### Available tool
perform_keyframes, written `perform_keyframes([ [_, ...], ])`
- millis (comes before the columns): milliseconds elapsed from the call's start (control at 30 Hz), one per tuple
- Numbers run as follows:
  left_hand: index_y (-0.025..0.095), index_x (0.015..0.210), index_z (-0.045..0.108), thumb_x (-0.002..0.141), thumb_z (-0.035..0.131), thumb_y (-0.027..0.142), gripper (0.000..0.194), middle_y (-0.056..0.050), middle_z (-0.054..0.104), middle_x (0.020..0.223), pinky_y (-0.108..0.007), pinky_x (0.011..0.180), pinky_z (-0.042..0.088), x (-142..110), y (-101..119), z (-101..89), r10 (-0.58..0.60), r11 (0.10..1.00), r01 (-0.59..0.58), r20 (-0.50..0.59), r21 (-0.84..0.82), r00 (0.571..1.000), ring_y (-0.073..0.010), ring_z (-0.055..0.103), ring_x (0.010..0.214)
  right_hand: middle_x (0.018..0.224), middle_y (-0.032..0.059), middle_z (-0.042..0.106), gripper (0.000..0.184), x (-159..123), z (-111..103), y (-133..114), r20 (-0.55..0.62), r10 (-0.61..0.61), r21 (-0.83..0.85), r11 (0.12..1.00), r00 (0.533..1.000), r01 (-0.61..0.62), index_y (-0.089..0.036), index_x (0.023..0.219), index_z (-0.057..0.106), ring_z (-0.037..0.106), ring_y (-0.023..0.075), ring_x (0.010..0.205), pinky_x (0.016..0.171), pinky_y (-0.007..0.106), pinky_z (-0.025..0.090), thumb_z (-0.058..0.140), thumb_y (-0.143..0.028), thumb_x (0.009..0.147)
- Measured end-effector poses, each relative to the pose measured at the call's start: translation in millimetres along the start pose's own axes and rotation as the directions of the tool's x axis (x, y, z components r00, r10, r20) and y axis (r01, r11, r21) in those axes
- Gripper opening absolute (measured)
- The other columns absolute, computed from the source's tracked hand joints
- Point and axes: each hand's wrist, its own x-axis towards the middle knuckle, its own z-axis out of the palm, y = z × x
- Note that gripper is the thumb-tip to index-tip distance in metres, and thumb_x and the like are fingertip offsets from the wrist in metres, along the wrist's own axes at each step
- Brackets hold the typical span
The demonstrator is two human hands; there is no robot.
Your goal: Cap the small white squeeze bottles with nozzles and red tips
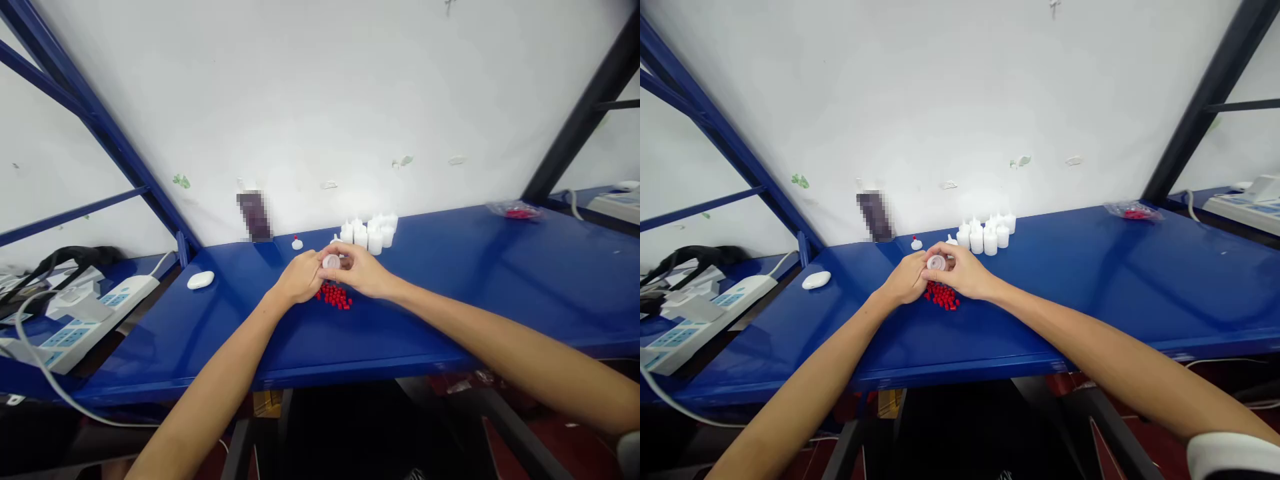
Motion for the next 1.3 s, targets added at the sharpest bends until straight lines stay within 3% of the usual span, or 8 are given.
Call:
perform_keyframes([
  [233,0.02,0.067,0.051,0.081,0.035,0.028,0.023,-0.01,0.062,0.073,-0.035,0.071,0.044,11.7,5.6,0.6,-0.05,0.998,0.05,0.018,0.037,0.999,-0.023,0.057,0.07,0.065,-0.0056,0.047,0.026,8.2,0.2,-8.1,-0.019,-0.013,-0.211,0.978,1.0,0.009,-0.02,0.077,0.054,0.04,0.0109,0.06,0.056,0.025,0.032,0.071,-0.039,0.077],
  [367,0.02,0.057,0.047,0.087,0.03,0.023,0.035,-0.006,0.054,0.058,-0.034,0.066,0.04,1.6,-15.0,-9.5,-0.269,0.959,0.275,-0.088,0.065,0.959,-0.0199,0.052,0.06,0.058,-0.006,0.04,0.037,9.0,-12.3,-9.0,-0.27,-0.043,-0.28,0.959,0.962,-0.036,-0.022,0.061,0.038,0.037,0.0106,0.056,0.057,0.027,0.032,0.067,-0.039,0.077],
  [467,0.02,0.065,0.053,0.09,0.032,0.021,0.033,-0.005,0.055,0.063,-0.034,0.068,0.04,-13.1,-41.7,-16.9,-0.424,0.89,0.447,-0.2,0.088,0.883,-0.0208,0.054,0.064,0.065,-0.002,0.052,0.023,7.5,-28.6,-6.2,-0.412,-0.12,-0.436,0.896,0.903,-0.08,-0.021,0.072,0.051,0.045,0.0139,0.058,0.059,0.03,0.038,0.062,-0.039,0.081],
  [567,0.018,0.084,0.061,0.095,0.033,0.023,0.031,-0.007,0.061,0.078,-0.035,0.076,0.044,-18.4,-59.8,-11.9,-0.426,0.894,0.441,-0.152,0.078,0.892,-0.0225,0.057,0.077,0.104,0.0094,0.066,0.028,7.6,-38.3,1.3,-0.256,-0.279,-0.691,0.723,0.926,0.027,-0.018,0.108,0.062,0.06,0.0246,0.092,0.082,0.04,0.047,0.056,-0.035,0.086],
  [667,0.014,0.103,0.066,0.098,0.034,0.028,0.035,-0.011,0.062,0.096,-0.038,0.092,0.045,-14.7,-65.1,-0.1,-0.371,0.926,0.375,-0.077,0.046,0.926,-0.0237,0.058,0.093,0.135,0.0152,0.057,0.049,10.2,-36.3,11.1,-0.084,-0.307,-0.857,0.507,0.948,0.088,-0.017,0.135,0.053,0.049,0.0331,0.123,0.1,0.049,0.04,0.053,-0.035,0.09],
  [867,0.018,0.121,0.068,0.097,0.042,0.034,0.038,-0.012,0.058,0.111,-0.044,0.106,0.039,-13.9,-60.2,8.6,-0.35,0.936,0.351,0.049,-0.013,0.935,-0.0262,0.053,0.111,0.137,0.0157,0.059,0.05,13.8,-27.3,25.6,0.048,-0.146,-0.942,0.323,0.988,0.094,-0.016,0.134,0.056,0.049,0.0376,0.124,0.097,0.055,0.04,0.049,-0.044,0.093],
  [1167,0.017,0.134,0.052,0.096,0.045,0.028,0.04,-0.012,0.056,0.112,-0.04,0.102,0.043,12.6,-84.2,9.2,-0.527,0.848,0.527,-0.186,-0.055,0.829,-0.0238,0.058,0.106,0.144,0.0167,0.051,0.054,10.1,-30.6,20.3,0.021,-0.202,-0.935,0.342,0.979,0.091,-0.021,0.145,0.046,0.05,0.0375,0.123,0.095,0.054,0.043,0.048,-0.036,0.094],
  [1300,0.015,0.113,0.064,0.09,0.05,0.016,0.027,-0.013,0.06,0.1,-0.043,0.096,0.046,30.0,-91.3,10.3,-0.539,0.835,0.549,-0.132,0.048,0.832,-0.0273,0.061,0.1,0.102,0.0109,0.07,0.039,6.7,-26.6,8.0,-0.053,-0.234,-0.865,0.496,0.971,0.073,-0.019,0.127,0.062,0.063,0.0272,0.093,0.09,0.047,0.043,0.048,-0.029,0.092],
])
